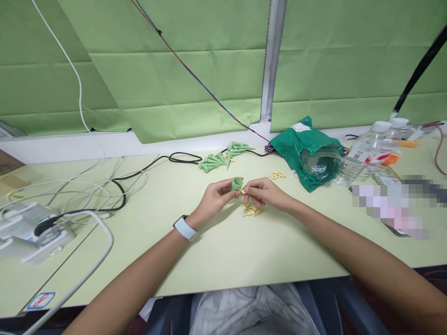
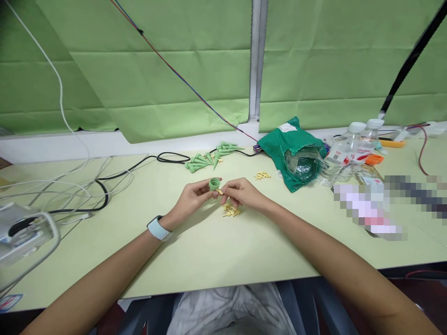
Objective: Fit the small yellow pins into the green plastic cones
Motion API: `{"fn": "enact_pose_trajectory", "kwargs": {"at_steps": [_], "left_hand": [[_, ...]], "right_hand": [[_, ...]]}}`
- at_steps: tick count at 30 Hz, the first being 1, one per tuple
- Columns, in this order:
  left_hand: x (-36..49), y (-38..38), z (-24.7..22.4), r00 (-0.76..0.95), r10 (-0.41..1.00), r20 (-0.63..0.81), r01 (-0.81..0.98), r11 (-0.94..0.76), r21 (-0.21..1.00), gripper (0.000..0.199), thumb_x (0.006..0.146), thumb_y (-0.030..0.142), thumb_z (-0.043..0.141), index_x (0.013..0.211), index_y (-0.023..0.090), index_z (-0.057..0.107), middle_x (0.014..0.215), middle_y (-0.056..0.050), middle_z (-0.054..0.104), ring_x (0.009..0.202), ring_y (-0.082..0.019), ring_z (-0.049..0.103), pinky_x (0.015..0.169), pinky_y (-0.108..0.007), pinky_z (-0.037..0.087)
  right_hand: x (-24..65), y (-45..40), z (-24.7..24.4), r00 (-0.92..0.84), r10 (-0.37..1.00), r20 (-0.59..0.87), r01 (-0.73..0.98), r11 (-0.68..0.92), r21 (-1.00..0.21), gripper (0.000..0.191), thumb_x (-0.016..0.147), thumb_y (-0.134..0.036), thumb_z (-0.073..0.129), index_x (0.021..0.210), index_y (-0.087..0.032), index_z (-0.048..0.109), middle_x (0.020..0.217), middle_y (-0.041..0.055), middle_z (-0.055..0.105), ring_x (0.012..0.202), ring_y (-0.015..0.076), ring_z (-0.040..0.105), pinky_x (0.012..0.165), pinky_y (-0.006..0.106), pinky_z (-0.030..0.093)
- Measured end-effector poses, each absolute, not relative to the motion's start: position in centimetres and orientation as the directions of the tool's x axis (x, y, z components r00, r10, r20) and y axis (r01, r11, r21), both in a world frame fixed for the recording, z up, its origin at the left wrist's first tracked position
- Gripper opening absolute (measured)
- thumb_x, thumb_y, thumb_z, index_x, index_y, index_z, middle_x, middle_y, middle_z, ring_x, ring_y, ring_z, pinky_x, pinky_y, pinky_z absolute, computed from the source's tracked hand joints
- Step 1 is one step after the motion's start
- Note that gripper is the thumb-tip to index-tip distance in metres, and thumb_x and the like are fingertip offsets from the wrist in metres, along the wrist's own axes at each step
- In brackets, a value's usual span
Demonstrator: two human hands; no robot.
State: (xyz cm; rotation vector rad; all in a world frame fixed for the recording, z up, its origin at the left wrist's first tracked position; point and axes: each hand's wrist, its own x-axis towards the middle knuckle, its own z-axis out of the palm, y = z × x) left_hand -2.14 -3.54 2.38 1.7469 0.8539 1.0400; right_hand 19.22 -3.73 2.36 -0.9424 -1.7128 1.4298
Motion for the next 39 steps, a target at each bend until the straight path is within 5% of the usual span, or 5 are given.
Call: {"fn": "enact_pose_trajectory", "kwargs": {"at_steps": [13,19,28,34,39], "left_hand": [[-2.4,-3.2,1.5,0.418,0.852,0.314,0.167,-0.412,0.896,0.039,0.086,0.039,0.078,0.116,0.014,0.079,0.094,-0.008,0.075,0.081,-0.019,0.062,0.073,-0.029,0.05],[-2.5,-3.0,1.7,0.44,0.843,0.308,0.112,-0.392,0.913,0.035,0.087,0.042,0.077,0.108,0.013,0.078,0.088,-0.008,0.073,0.083,-0.02,0.065,0.078,-0.031,0.052],[-2.2,-3.6,1.8,0.448,0.837,0.315,0.171,-0.426,0.888,0.028,0.09,0.041,0.073,0.094,0.014,0.076,0.074,-0.002,0.058,0.069,-0.013,0.045,0.063,-0.026,0.038],[-2.3,-3.3,1.8,0.438,0.838,0.324,0.154,-0.426,0.892,0.026,0.091,0.041,0.071,0.09,0.014,0.073,0.077,-0.003,0.062,0.073,-0.015,0.053,0.067,-0.027,0.041],[-2.5,-3.2,2.2,0.419,0.84,0.344,0.172,-0.446,0.879,0.024,0.091,0.039,0.071,0.087,0.015,0.072,0.075,-0.002,0.061,0.07,-0.014,0.05,0.065,-0.026,0.04]], "right_hand": [[18.5,-4.6,1.9,-0.296,0.934,0.2,0.253,0.278,-0.927,0.022,0.076,-0.037,0.078,0.077,-0.017,0.069,0.068,0.0016,0.068,0.052,0.0107,0.054,0.049,0.022,0.039],[18.8,-3.8,1.6,-0.528,0.849,0.029,0.11,0.102,-0.989,0.041,0.091,-0.052,0.057,0.087,-0.015,0.071,0.078,0.0072,0.074,0.044,0.0093,0.048,0.044,0.025,0.033],[18.4,-4.7,0.6,-0.295,0.86,0.417,0.357,0.504,-0.787,0.021,0.084,-0.035,0.071,0.075,-0.02,0.059,0.061,-0.0037,0.053,0.058,0.0113,0.046,0.054,0.024,0.032],[18.6,-4.4,1.1,-0.418,0.892,0.174,0.213,0.283,-0.935,0.037,0.095,-0.046,0.053,0.075,-0.017,0.067,0.065,0.0002,0.062,0.05,0.0108,0.044,0.051,0.026,0.034],[18.0,-4.5,0.9,-0.256,0.933,0.251,0.15,0.295,-0.944,0.035,0.079,-0.05,0.078,0.084,-0.02,0.062,0.072,-0.0016,0.061,0.052,0.0097,0.045,0.049,0.024,0.033]]}}
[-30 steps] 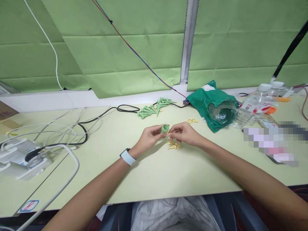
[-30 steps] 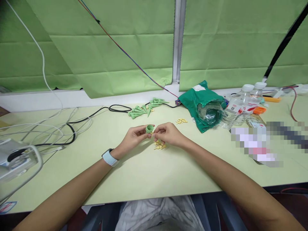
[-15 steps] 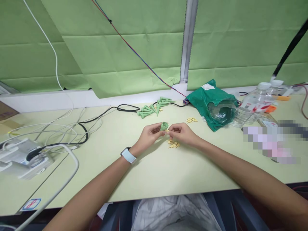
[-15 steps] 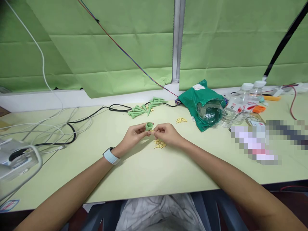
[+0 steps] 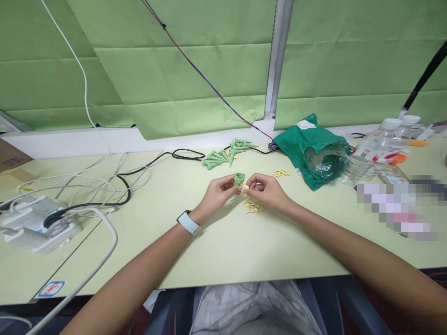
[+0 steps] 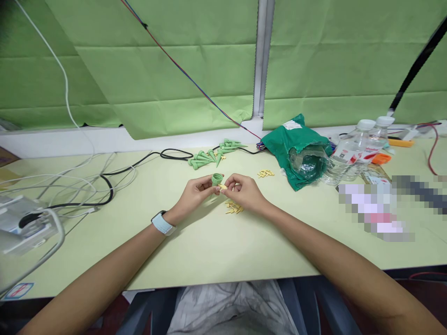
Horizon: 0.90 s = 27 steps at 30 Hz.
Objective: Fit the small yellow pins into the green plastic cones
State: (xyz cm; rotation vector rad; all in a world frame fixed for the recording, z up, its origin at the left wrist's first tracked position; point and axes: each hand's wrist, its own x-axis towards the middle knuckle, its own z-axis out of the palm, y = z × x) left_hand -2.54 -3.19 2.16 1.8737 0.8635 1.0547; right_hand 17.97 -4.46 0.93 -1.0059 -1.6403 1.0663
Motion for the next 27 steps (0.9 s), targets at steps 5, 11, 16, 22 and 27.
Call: {"fn": "enact_pose_trajectory", "kwargs": {"at_steps": [5,11,16,22,27], "left_hand": [[-2.47,-3.34,2.1,0.415,0.847,0.332,0.164,-0.429,0.888,0.026,0.09,0.041,0.072,0.095,0.016,0.075,0.073,-0.002,0.061,0.067,-0.014,0.048,0.063,-0.027,0.039],[-2.74,-2.88,1.53,0.403,0.863,0.306,0.179,-0.402,0.898,0.024,0.09,0.04,0.072,0.092,0.016,0.074,0.075,-0.003,0.065,0.069,-0.015,0.053,0.064,-0.027,0.04],[-2.85,-2.63,1.4,0.375,0.875,0.306,0.198,-0.398,0.896,0.026,0.09,0.04,0.071,0.095,0.016,0.074,0.076,-0.003,0.066,0.071,-0.016,0.057,0.066,-0.028,0.042],[-2.88,-2.62,1.39,0.392,0.867,0.307,0.198,-0.406,0.892,0.025,0.09,0.04,0.071,0.089,0.015,0.072,0.076,-0.003,0.067,0.072,-0.016,0.057,0.067,-0.028,0.042],[-2.8,-2.58,1.33,0.374,0.876,0.305,0.195,-0.395,0.898,0.026,0.089,0.041,0.072,0.094,0.016,0.075,0.077,-0.004,0.068,0.071,-0.016,0.058,0.065,-0.027,0.043]], "right_hand": [[17.95,-4.77,0.94,-0.274,0.936,0.22,0.174,0.274,-0.946,0.036,0.088,-0.056,0.069,0.089,-0.021,0.064,0.081,0.0005,0.067,0.05,0.0092,0.049,0.048,0.024,0.037],[18.22,-4.66,1.24,-0.25,0.937,0.242,0.223,0.299,-0.928,0.027,0.085,-0.046,0.072,0.09,-0.02,0.067,0.09,0.0029,0.071,0.056,0.0111,0.058,0.052,0.025,0.045],[18.32,-4.38,1.02,-0.209,0.954,0.214,0.218,0.259,-0.941,0.032,0.09,-0.051,0.066,0.092,-0.019,0.068,0.094,0.0044,0.072,0.057,0.012,0.061,0.051,0.025,0.045],[18.1,-4.42,0.55,-0.263,0.942,0.209,0.2,0.265,-0.943,0.029,0.086,-0.047,0.071,0.088,-0.019,0.067,0.084,0.0025,0.07,0.055,0.0114,0.059,0.05,0.024,0.043],[17.97,-4.56,0.73,-0.245,0.951,0.188,0.151,0.229,-0.962,0.027,0.087,-0.045,0.07,0.097,-0.021,0.065,0.093,0.003,0.072,0.057,0.0116,0.062,0.05,0.024,0.046]]}}
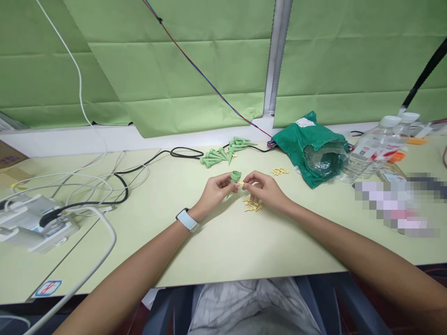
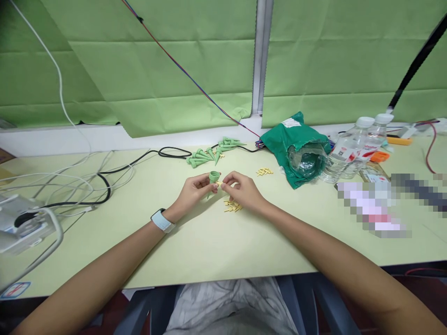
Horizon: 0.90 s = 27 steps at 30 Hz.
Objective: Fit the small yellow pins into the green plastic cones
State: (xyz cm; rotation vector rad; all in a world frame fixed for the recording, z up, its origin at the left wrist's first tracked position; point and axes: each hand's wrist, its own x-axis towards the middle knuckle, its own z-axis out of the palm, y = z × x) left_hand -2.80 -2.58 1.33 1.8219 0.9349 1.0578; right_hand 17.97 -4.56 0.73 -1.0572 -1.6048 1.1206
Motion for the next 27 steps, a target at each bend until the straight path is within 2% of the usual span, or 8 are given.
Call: {"fn": "enact_pose_trajectory", "kwargs": {"at_steps": [3,7,9,12,15,21,27], "left_hand": [[-2.7,-2.6,1.3,0.391,0.868,0.308,0.168,-0.396,0.903,0.027,0.089,0.041,0.071,0.093,0.015,0.075,0.079,-0.005,0.069,0.072,-0.016,0.058,0.066,-0.028,0.044],[-2.7,-2.7,1.3,0.395,0.866,0.306,0.169,-0.395,0.903,0.029,0.088,0.043,0.073,0.093,0.015,0.075,0.077,-0.005,0.068,0.073,-0.017,0.059,0.065,-0.027,0.044],[-2.6,-2.7,1.2,0.402,0.867,0.296,0.176,-0.39,0.904,0.028,0.088,0.043,0.073,0.093,0.015,0.075,0.075,-0.003,0.066,0.071,-0.016,0.058,0.065,-0.027,0.043],[-2.6,-2.8,1.2,0.416,0.864,0.282,0.17,-0.379,0.91,0.027,0.089,0.042,0.072,0.091,0.015,0.074,0.074,-0.003,0.065,0.071,-0.016,0.058,0.065,-0.027,0.042],[-2.7,-2.7,1.1,0.41,0.869,0.278,0.159,-0.368,0.916,0.026,0.09,0.041,0.072,0.092,0.015,0.074,0.076,-0.003,0.066,0.073,-0.017,0.06,0.067,-0.028,0.044],[-2.8,-2.3,1.1,0.341,0.896,0.283,0.119,-0.34,0.933,0.022,0.086,0.037,0.076,0.086,0.015,0.072,0.075,-0.003,0.065,0.073,-0.016,0.06,0.072,-0.029,0.046],[-3.0,-1.9,0.7,0.319,0.907,0.274,0.094,-0.318,0.943,0.022,0.085,0.037,0.077,0.085,0.016,0.071,0.073,-0.002,0.065,0.072,-0.016,0.059,0.073,-0.029,0.047]], "right_hand": [[17.9,-4.6,0.6,-0.315,0.94,0.134,0.101,0.173,-0.98,0.032,0.092,-0.051,0.063,0.098,-0.02,0.068,0.092,0.005,0.074,0.059,0.013,0.065,0.055,0.026,0.052],[17.9,-4.8,0.2,-0.254,0.938,0.237,0.161,0.282,-0.946,0.029,0.087,-0.048,0.072,0.097,-0.021,0.065,0.09,0.0029,0.07,0.059,0.013,0.063,0.054,0.026,0.049],[17.9,-4.9,0.0,-0.236,0.909,0.344,0.248,0.398,-0.883,0.022,0.089,-0.042,0.071,0.095,-0.022,0.062,0.09,0.0018,0.067,0.058,0.0119,0.059,0.054,0.026,0.045],[18.1,-5.1,-0.1,-0.285,0.807,0.518,0.368,0.591,-0.718,0.006,0.093,-0.028,0.062,0.092,-0.022,0.059,0.095,0.0031,0.063,0.062,0.0119,0.057,0.062,0.028,0.046],[18.3,-5.3,-0.1,-0.341,0.745,0.573,0.428,0.666,-0.612,0.005,0.093,-0.02,0.056,0.092,-0.022,0.06,0.099,0.0052,0.062,0.065,0.0132,0.058,0.067,0.03,0.047],[19.0,-4.4,0.4,-0.299,0.799,0.522,0.469,0.599,-0.649,0.005,0.088,-0.024,0.063,0.092,-0.022,0.063,0.089,0.0028,0.066,0.065,0.0145,0.059,0.066,0.029,0.045],[20.5,-2.6,0.4,-0.459,0.879,0.131,0.547,0.396,-0.738,0.014,0.082,-0.03,0.069,0.079,-0.019,0.077,0.074,0.0013,0.072,0.066,0.0148,0.06,0.062,0.027,0.042]]}}
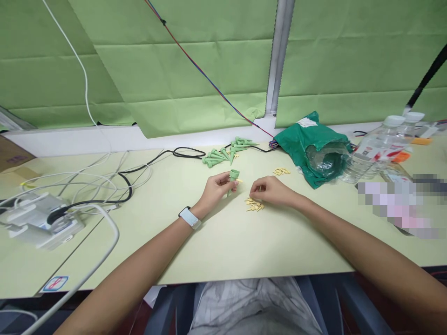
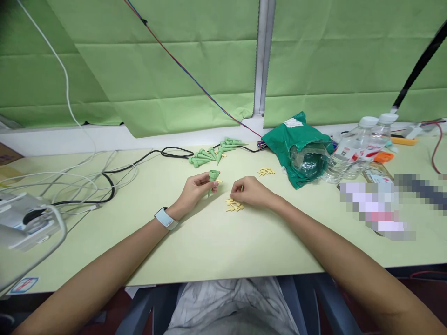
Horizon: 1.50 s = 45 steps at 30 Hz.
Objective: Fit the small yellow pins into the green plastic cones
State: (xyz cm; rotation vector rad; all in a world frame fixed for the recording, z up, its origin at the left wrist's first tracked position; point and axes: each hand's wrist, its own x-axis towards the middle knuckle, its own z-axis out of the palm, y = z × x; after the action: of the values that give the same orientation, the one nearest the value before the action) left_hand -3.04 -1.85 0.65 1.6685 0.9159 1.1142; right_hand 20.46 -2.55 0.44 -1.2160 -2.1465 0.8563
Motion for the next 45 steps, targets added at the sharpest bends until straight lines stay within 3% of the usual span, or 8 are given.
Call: {"fn": "enact_pose_trajectory", "kwargs": {"at_steps": [19,22,24,27,30,37,42,45], "left_hand": [[-3.1,-1.8,0.5,0.34,0.9,0.273,0.1,-0.323,0.941,0.021,0.086,0.037,0.076,0.085,0.016,0.071,0.073,-0.002,0.065,0.073,-0.016,0.059,0.073,-0.029,0.046],[-3.0,-1.7,0.3,0.345,0.904,0.251,0.091,-0.299,0.95,0.021,0.085,0.036,0.077,0.086,0.016,0.073,0.075,-0.003,0.067,0.074,-0.017,0.061,0.075,-0.03,0.048],[-3.0,-1.7,0.2,0.356,0.903,0.241,0.1,-0.293,0.951,0.023,0.084,0.038,0.078,0.087,0.016,0.074,0.076,-0.003,0.067,0.075,-0.017,0.062,0.074,-0.03,0.048],[-3.0,-1.9,0.0,0.386,0.894,0.227,0.116,-0.291,0.95,0.028,0.083,0.041,0.08,0.093,0.015,0.075,0.077,-0.003,0.068,0.072,-0.016,0.06,0.069,-0.029,0.046],[-2.9,-2.1,0.0,0.433,0.877,0.206,0.09,-0.27,0.959,0.033,0.08,0.042,0.083,0.099,0.015,0.076,0.078,-0.004,0.068,0.073,-0.017,0.062,0.069,-0.029,0.047],[-2.7,-2.4,0.5,0.452,0.865,0.218,-0.006,-0.242,0.97,0.029,0.084,0.04,0.081,0.1,0.016,0.077,0.097,-0.008,0.074,0.081,-0.018,0.066,0.08,-0.033,0.052],[-2.6,-2.2,0.3,0.392,0.897,0.205,-0.007,-0.221,0.975,0.028,0.081,0.039,0.083,0.099,0.017,0.08,0.097,-0.008,0.076,0.088,-0.02,0.067,0.081,-0.031,0.051],[-2.5,-2.3,0.4,0.365,0.903,0.224,0.009,-0.244,0.97,0.026,0.081,0.039,0.084,0.094,0.017,0.08,0.092,-0.007,0.076,0.084,-0.019,0.066,0.079,-0.031,0.05]], "right_hand": [[20.6,-2.8,0.3,-0.47,0.875,0.115,0.601,0.413,-0.684,0.016,0.084,-0.025,0.064,0.079,-0.019,0.079,0.079,0.0019,0.075,0.069,0.0148,0.063,0.063,0.026,0.042],[20.5,-2.7,0.2,-0.413,0.894,0.173,0.59,0.408,-0.697,0.017,0.086,-0.027,0.064,0.08,-0.019,0.078,0.078,0.0021,0.074,0.068,0.0146,0.061,0.063,0.026,0.042],[20.2,-2.7,0.3,-0.352,0.906,0.235,0.524,0.399,-0.752,0.019,0.089,-0.031,0.063,0.087,-0.019,0.077,0.078,0.0018,0.072,0.066,0.0145,0.061,0.063,0.027,0.043],[19.5,-3.2,0.5,-0.34,0.913,0.227,0.277,0.327,-0.904,0.023,0.09,-0.04,0.065,0.097,-0.019,0.074,0.083,0.0018,0.071,0.063,0.0147,0.063,0.059,0.027,0.048],[18.8,-3.7,0.5,-0.372,0.905,0.207,0.077,0.253,-0.965,0.025,0.086,-0.042,0.072,0.093,-0.019,0.07,0.082,0.002,0.071,0.06,0.014,0.063,0.056,0.027,0.05],[18.1,-3.6,-0.2,-0.31,0.924,0.225,-0.062,0.217,-0.974,0.03,0.08,-0.044,0.081,0.087,-0.019,0.067,0.073,-0.0001,0.068,0.06,0.0145,0.065,0.056,0.027,0.054],[17.9,-3.8,0.0,-0.273,0.939,0.209,-0.127,0.181,-0.975,0.039,0.069,-0.046,0.09,0.086,-0.02,0.067,0.079,0.0002,0.069,0.064,0.0157,0.068,0.056,0.027,0.056],[17.7,-3.9,0.4,-0.267,0.944,0.192,-0.162,0.153,-0.975,0.041,0.067,-0.048,0.091,0.082,-0.019,0.067,0.073,0.0005,0.069,0.062,0.0167,0.068,0.058,0.029,0.057]]}}
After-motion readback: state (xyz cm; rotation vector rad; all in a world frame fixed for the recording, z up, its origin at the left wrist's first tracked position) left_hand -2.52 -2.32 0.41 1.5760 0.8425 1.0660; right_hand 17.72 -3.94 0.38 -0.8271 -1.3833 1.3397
